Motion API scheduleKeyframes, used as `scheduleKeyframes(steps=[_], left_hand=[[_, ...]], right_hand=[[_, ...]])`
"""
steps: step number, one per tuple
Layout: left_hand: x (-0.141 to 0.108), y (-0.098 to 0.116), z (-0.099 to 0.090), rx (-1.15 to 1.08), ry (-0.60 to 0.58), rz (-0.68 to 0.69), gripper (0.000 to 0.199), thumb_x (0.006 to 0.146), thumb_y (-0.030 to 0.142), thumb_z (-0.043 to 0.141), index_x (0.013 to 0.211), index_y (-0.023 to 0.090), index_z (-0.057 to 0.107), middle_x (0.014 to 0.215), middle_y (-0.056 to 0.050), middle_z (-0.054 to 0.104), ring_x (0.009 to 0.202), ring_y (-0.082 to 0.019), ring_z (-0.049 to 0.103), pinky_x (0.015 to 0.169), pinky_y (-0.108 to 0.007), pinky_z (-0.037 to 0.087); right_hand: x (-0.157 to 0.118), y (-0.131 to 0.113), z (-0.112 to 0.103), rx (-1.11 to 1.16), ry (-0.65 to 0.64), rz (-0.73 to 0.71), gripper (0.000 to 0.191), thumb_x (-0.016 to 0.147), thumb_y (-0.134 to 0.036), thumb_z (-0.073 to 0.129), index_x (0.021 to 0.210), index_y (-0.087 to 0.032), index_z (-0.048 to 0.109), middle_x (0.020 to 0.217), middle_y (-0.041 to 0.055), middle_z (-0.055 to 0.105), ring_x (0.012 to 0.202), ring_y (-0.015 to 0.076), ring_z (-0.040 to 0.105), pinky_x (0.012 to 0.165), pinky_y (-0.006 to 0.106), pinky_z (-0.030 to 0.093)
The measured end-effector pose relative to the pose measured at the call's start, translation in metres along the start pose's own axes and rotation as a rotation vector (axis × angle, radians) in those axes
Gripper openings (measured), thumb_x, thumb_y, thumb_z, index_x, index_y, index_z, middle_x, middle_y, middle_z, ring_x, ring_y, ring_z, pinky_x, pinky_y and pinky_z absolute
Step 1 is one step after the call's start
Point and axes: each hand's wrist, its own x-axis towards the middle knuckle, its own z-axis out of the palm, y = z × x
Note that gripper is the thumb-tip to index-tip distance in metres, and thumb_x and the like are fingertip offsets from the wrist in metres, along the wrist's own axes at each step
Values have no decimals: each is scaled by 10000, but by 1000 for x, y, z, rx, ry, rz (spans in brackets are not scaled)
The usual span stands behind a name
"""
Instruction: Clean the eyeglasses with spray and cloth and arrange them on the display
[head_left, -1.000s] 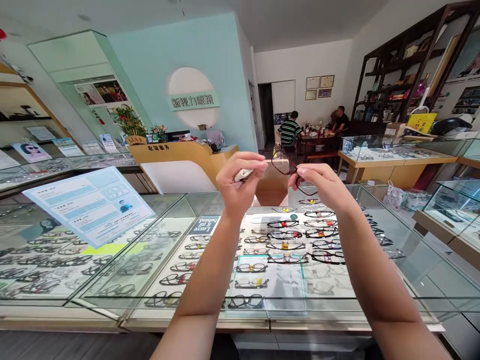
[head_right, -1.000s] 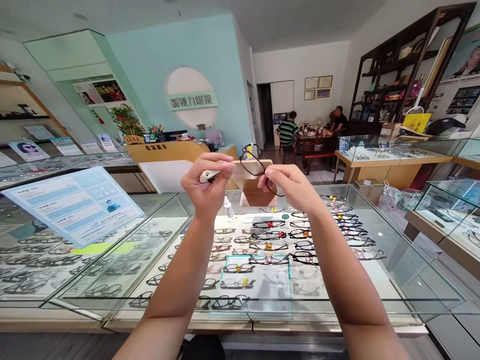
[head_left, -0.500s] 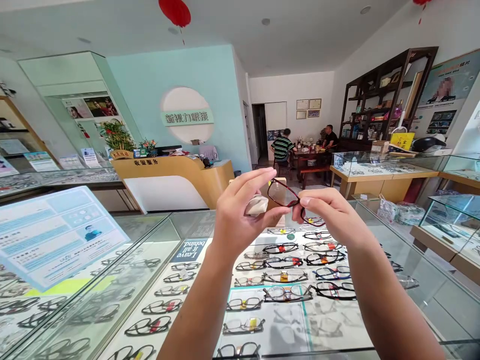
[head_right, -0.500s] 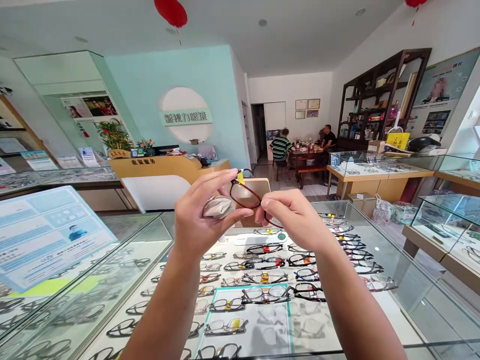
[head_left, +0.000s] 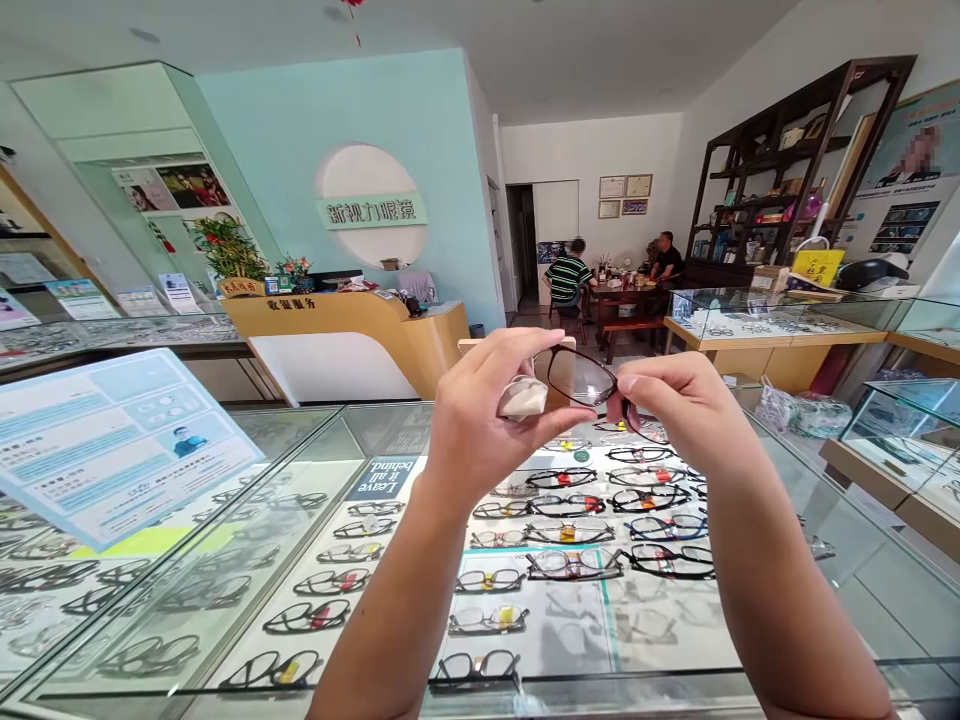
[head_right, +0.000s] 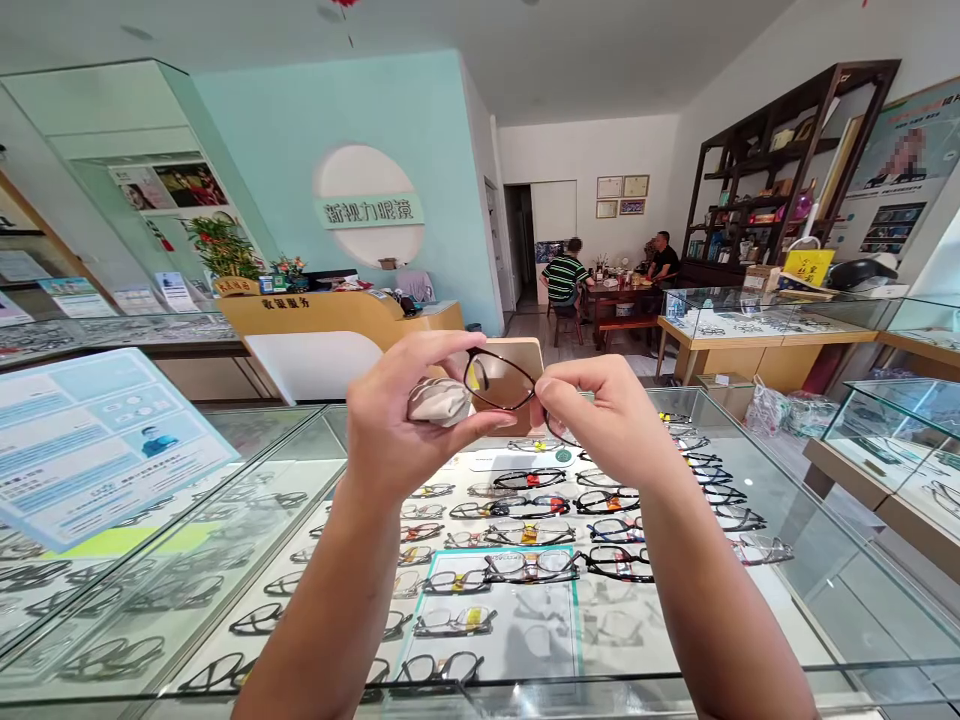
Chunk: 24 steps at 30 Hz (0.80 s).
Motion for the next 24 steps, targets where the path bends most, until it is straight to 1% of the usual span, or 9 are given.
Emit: scheduleKeyframes(steps=[5,12,15,17,19,20,22,23,24], left_hand=[[2,3,1,45,21,-46,658,792,719,867,1247,260,740,1142,-81,778,948,-227,729,877,-392,633],[3,6,2,57,25,-33,632,819,696,862,1256,259,732,1117,-69,763,913,-207,704,862,-378,629],[2,6,2,80,26,-50,638,818,709,856,1252,258,731,1110,-74,763,919,-217,711,855,-384,630],[1,5,3,90,43,-55,642,808,708,864,1248,259,732,1118,-77,762,925,-222,716,854,-384,630],[-1,4,3,103,76,-71,648,797,705,874,1249,262,731,1138,-77,759,910,-216,711,837,-377,629],[-2,3,4,111,103,-82,651,793,701,879,1251,264,729,1148,-74,757,895,-209,705,825,-372,628],[-4,1,3,126,173,-109,643,796,680,890,1261,267,724,1154,-68,750,882,-200,695,813,-365,623],[-4,1,3,133,214,-124,633,803,661,895,1267,268,721,1148,-64,745,888,-198,693,816,-362,620],[-5,1,3,138,254,-138,619,812,639,899,1272,267,719,1137,-60,739,899,-198,694,822,-360,617]], right_hand=[[-2,-4,0,-51,12,-17,348,980,-276,570,678,-193,723,608,-9,552,593,131,451,552,283,318],[-3,-8,1,-95,47,-37,335,970,-263,577,674,-196,719,598,-19,543,580,122,456,552,278,314],[-3,-9,1,-107,65,-62,340,991,-273,579,692,-198,723,611,-15,561,599,133,492,574,285,351],[-3,-9,1,-109,78,-84,350,1021,-315,582,722,-202,726,634,-9,585,628,147,533,605,293,399],[-3,-8,1,-117,108,-120,346,1050,-373,579,783,-214,730,707,4,640,698,167,591,671,305,466],[-2,-7,1,-126,139,-148,319,1056,-399,582,838,-223,735,780,15,681,759,182,625,725,317,502],[-2,-6,2,-167,241,-220,224,1041,-434,616,1005,-251,738,998,42,743,937,221,679,872,367,553],[-2,-6,2,-199,298,-255,214,1021,-445,646,1105,-266,725,1112,56,744,1033,243,686,945,402,559],[-3,-5,3,-239,347,-286,270,997,-454,680,1201,-278,701,1206,68,729,1117,264,681,1004,435,555]])
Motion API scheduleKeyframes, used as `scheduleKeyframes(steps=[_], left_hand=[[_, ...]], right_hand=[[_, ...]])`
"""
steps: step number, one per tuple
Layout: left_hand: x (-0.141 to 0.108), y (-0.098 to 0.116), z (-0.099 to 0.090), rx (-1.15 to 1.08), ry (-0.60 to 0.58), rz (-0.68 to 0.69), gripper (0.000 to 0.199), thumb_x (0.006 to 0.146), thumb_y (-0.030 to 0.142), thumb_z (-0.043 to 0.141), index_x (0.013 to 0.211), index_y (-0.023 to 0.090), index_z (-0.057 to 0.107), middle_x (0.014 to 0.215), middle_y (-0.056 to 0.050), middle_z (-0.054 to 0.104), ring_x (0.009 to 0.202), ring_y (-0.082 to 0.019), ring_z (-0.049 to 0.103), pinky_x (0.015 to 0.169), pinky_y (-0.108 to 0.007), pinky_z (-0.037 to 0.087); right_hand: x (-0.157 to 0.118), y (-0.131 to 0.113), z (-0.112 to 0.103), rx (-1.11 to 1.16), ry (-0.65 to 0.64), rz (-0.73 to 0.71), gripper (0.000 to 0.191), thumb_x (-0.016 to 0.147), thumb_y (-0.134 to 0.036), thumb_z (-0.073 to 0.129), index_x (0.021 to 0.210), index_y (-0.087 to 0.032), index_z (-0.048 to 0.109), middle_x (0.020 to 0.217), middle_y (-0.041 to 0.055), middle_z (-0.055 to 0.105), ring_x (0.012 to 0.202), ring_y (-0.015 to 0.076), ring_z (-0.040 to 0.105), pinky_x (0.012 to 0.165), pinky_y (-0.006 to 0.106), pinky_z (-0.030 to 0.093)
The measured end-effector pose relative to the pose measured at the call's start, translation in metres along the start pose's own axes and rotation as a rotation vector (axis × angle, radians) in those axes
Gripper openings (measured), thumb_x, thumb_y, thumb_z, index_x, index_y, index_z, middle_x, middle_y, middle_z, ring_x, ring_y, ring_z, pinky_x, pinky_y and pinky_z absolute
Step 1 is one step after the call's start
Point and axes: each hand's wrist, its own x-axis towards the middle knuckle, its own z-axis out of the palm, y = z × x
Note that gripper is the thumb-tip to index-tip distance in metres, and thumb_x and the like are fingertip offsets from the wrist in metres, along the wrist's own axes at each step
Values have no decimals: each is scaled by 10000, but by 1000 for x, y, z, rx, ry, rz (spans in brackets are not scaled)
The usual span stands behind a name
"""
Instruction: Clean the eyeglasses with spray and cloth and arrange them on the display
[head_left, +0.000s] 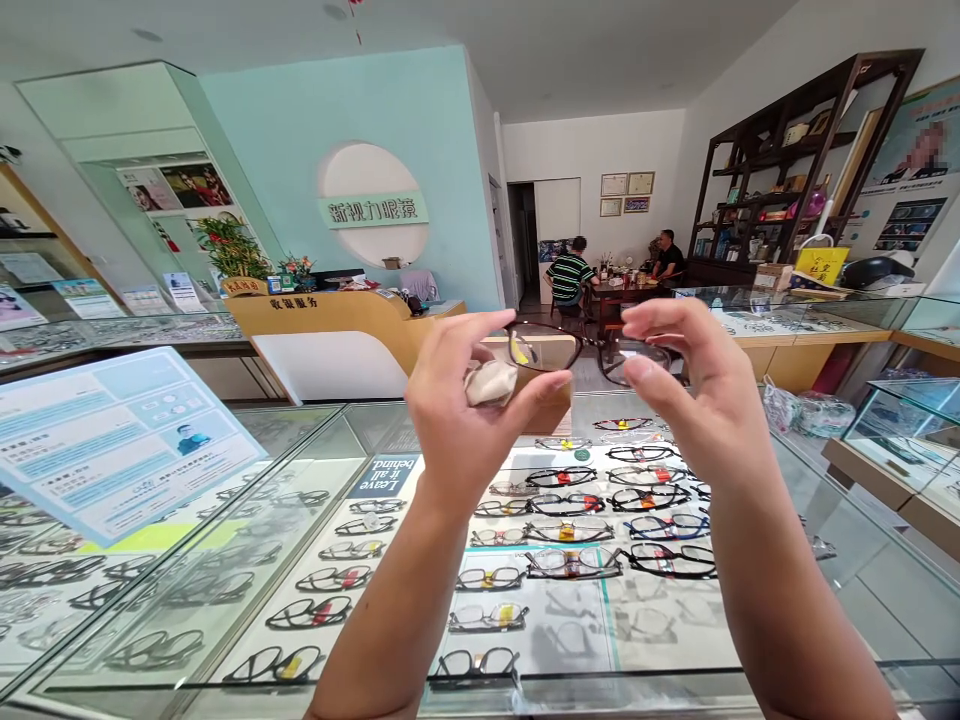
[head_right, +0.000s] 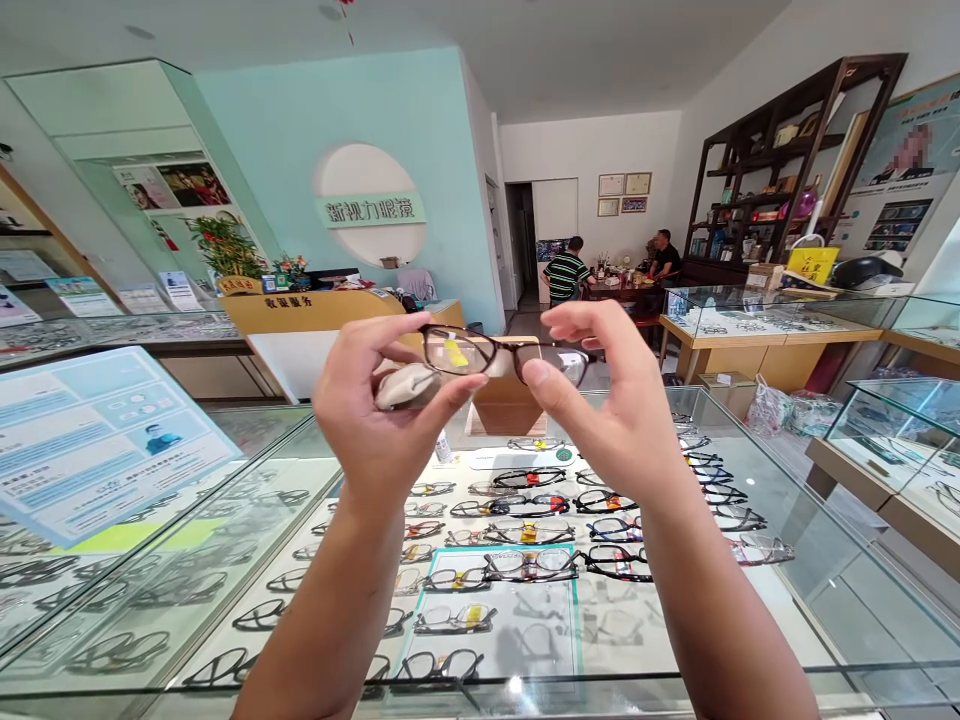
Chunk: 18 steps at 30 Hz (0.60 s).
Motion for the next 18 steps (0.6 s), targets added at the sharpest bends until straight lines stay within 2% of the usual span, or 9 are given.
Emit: scheduleKeyframes(steps=[3,5,18], left_hand=[[-1,0,-1,5,77,-54,586,839,589,901,1288,262,714,1124,-52,715,921,-192,700,844,-352,605],[-1,0,-2,1,94,-95,576,847,580,898,1292,263,711,1131,-49,704,904,-185,700,842,-349,602],[-2,8,-4,-28,82,-236,554,825,570,920,1240,254,734,1127,-62,724,915,-191,707,799,-332,617]], right_hand=[[-2,0,2,-129,59,-72,472,945,-466,748,1365,-292,620,1335,91,673,1245,302,654,1079,493,543],[-4,-1,4,-186,66,-101,511,942,-466,757,1395,-295,596,1355,96,659,1257,311,649,1078,507,547],[-6,-3,10,-204,123,-44,368,992,-405,736,1337,-300,663,1260,85,712,1154,291,682,1041,505,565]])
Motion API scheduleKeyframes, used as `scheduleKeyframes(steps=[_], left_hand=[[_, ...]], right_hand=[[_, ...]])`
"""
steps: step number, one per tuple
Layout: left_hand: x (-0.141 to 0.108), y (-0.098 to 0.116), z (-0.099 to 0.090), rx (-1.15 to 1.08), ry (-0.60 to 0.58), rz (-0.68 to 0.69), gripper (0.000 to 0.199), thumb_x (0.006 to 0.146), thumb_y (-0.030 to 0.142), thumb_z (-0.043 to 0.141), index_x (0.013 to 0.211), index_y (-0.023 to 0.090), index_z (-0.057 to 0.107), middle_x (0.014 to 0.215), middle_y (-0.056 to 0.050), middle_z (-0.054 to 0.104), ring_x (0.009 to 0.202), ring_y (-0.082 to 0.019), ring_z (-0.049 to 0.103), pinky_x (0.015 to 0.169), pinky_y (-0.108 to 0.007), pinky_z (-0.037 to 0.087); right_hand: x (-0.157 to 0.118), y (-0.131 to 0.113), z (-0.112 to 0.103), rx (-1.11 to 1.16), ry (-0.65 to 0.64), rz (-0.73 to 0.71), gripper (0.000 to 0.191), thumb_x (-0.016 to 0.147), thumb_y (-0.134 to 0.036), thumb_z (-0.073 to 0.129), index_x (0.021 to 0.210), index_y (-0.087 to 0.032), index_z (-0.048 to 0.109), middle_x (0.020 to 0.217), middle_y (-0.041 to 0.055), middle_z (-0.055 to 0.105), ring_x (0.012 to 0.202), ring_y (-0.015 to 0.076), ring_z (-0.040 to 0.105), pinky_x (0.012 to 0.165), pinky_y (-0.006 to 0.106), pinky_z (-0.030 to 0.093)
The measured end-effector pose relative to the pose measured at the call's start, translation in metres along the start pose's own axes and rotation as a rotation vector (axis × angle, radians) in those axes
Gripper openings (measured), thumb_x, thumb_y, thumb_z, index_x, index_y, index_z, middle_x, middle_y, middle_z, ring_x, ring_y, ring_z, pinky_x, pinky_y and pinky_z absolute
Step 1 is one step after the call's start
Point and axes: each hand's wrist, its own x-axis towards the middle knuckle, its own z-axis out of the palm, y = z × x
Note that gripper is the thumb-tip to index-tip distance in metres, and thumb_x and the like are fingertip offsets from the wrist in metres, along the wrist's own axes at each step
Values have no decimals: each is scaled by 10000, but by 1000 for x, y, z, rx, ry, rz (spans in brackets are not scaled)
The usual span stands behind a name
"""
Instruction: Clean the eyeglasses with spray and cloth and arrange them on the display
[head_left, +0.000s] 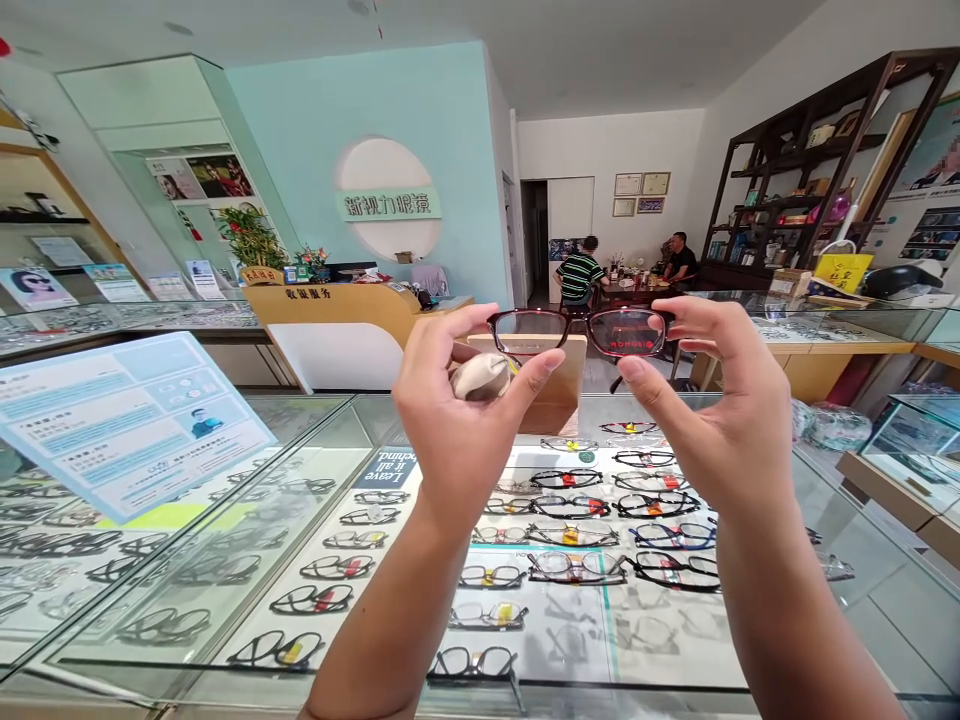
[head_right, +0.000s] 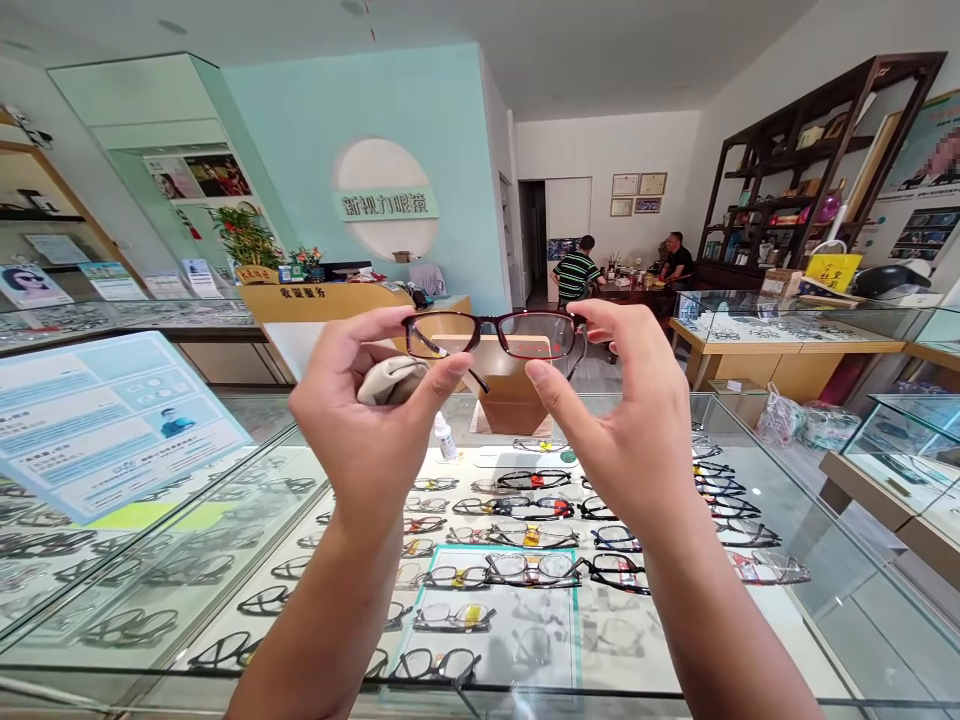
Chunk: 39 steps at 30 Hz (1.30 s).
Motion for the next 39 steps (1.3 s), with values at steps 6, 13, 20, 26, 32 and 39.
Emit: scheduleKeyframes(steps=[6,13,20,26,32,39], left_hand=[[1,3,0,8,-36,-66,517,810,543,940,1205,265,756,1089,-61,732,922,-200,707,813,-349,612],[0,1,2,18,-1,-34,533,785,539,960,1190,266,748,1104,-53,702,892,-188,695,801,-350,613],[1,2,2,25,37,21,536,767,533,975,1169,260,748,1095,-52,670,946,-202,682,849,-368,620],[1,2,2,16,30,-21,558,770,560,965,1180,245,754,1125,-62,675,981,-207,691,883,-373,630],[3,-9,8,-111,-42,-160,607,770,616,944,1229,258,774,1170,-80,725,1002,-217,726,839,-340,635],[2,-20,19,-250,-158,-335,665,773,602,947,1325,275,769,1280,-104,778,977,-212,748,823,-332,635]], right_hand=[[0,-2,1,3,18,22,359,966,-397,773,1301,-301,686,1220,62,744,1119,280,701,1007,497,576],[2,2,0,-23,-22,60,354,972,-399,753,1314,-326,697,1251,76,726,1119,287,697,959,490,590],[2,5,0,-35,-91,129,372,972,-427,753,1326,-320,715,1218,67,732,1099,269,701,926,458,590],[1,6,2,-16,-98,117,348,984,-431,742,1313,-318,720,1194,61,741,1074,262,707,912,452,593],[0,2,7,-13,40,42,316,967,-393,789,1266,-305,738,1156,59,720,1028,255,693,889,455,590],[-2,-1,11,-84,166,-78,296,986,-417,770,1272,-346,745,1153,90,679,1085,319,667,936,540,592]])
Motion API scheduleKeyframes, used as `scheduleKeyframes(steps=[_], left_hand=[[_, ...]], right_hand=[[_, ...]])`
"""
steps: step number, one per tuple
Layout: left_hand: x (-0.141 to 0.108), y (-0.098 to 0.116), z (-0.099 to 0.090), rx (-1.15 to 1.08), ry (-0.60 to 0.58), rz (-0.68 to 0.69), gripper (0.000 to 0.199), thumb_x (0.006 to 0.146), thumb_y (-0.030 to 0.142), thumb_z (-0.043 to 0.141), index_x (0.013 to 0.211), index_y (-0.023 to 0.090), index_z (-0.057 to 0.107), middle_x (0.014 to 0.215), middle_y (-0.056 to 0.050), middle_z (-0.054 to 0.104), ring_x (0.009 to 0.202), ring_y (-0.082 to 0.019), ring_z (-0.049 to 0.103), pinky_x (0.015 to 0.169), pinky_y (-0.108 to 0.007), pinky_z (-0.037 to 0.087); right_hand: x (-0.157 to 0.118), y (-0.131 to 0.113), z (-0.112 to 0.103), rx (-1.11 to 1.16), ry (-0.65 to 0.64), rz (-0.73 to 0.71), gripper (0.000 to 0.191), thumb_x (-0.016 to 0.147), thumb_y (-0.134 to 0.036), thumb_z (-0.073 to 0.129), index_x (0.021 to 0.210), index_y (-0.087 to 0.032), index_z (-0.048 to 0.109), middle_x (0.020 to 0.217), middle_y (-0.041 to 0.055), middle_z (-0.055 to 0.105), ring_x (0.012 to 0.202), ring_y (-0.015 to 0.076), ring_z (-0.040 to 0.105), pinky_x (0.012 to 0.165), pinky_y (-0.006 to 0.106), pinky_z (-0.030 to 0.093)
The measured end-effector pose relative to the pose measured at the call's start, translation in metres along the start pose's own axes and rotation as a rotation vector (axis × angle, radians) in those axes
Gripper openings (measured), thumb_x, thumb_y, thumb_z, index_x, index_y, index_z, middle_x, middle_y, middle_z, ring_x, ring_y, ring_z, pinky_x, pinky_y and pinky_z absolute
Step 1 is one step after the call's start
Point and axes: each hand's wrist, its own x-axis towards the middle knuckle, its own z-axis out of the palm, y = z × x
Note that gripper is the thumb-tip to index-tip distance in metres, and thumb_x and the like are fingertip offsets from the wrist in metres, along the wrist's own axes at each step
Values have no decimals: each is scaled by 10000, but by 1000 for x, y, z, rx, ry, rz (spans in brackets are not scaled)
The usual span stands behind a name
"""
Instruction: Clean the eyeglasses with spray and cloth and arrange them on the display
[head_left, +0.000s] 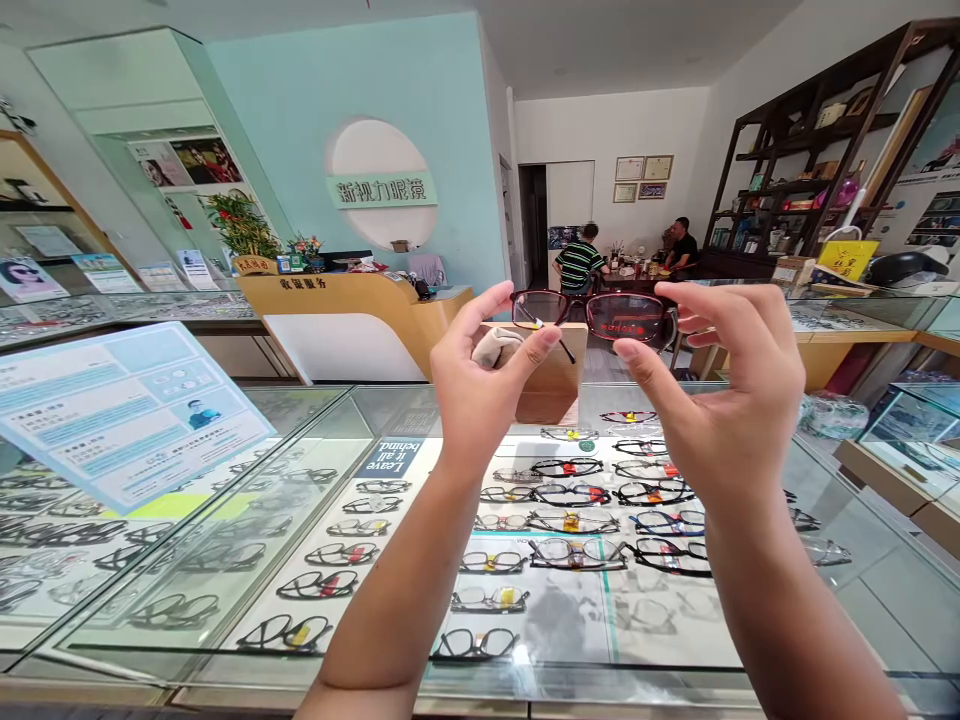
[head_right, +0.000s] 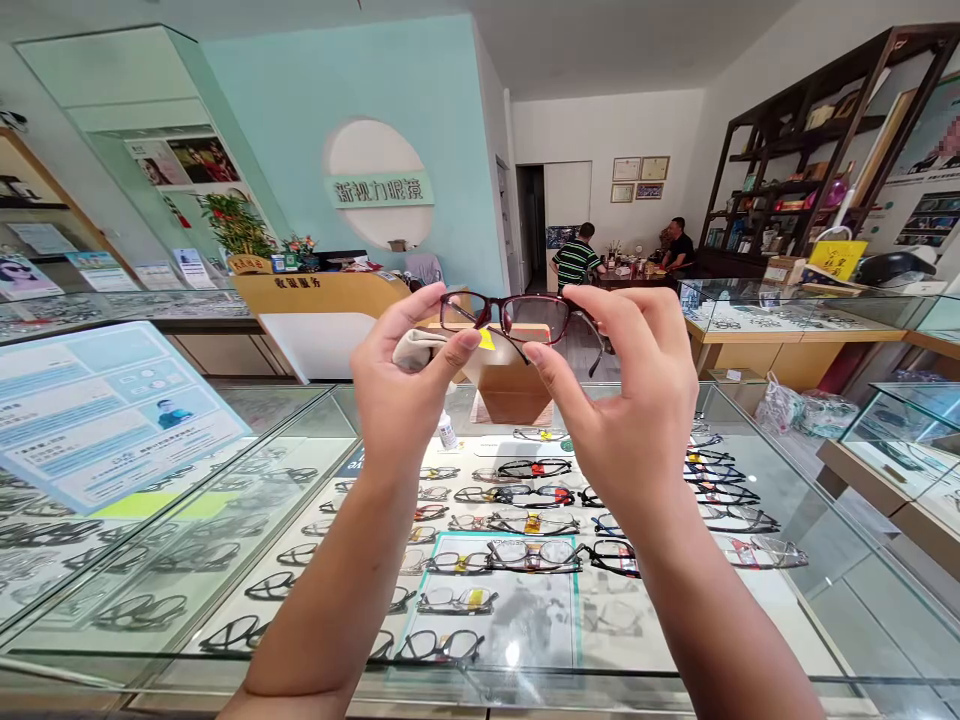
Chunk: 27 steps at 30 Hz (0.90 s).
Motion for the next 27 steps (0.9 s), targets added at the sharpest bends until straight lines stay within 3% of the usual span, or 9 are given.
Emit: scheduleKeyframes(steps=[8,16,22,27], left_hand=[[0,-3,4,-61,-60,-15,663,793,627,924,1335,290,746,1326,-120,770,1281,-307,720,1042,-430,632],[-1,-13,10,-55,-41,40,620,841,589,901,1346,285,708,1308,-132,765,1215,-289,759,957,-404,664],[-6,-9,14,-16,71,82,660,816,616,912,1316,262,667,1274,-104,727,1076,-227,766,882,-331,645],[-9,-5,14,76,227,233,670,810,618,916,1298,249,642,1287,-97,655,1156,-238,703,908,-342,620]], right_hand=[[-4,-2,1,-74,-1,-57,336,1031,-400,700,1367,-384,703,1229,117,661,1202,387,642,992,594,565],[-3,-8,-3,-61,-44,6,378,984,-377,759,1359,-371,715,1265,120,664,1247,396,623,1036,636,573],[-3,-6,1,20,6,16,394,979,-305,757,1369,-308,695,1302,105,692,1210,318,666,997,537,610],[-3,-2,3,34,-55,90,376,996,-286,706,1372,-287,717,1319,106,730,1180,302,709,916,489,635]])
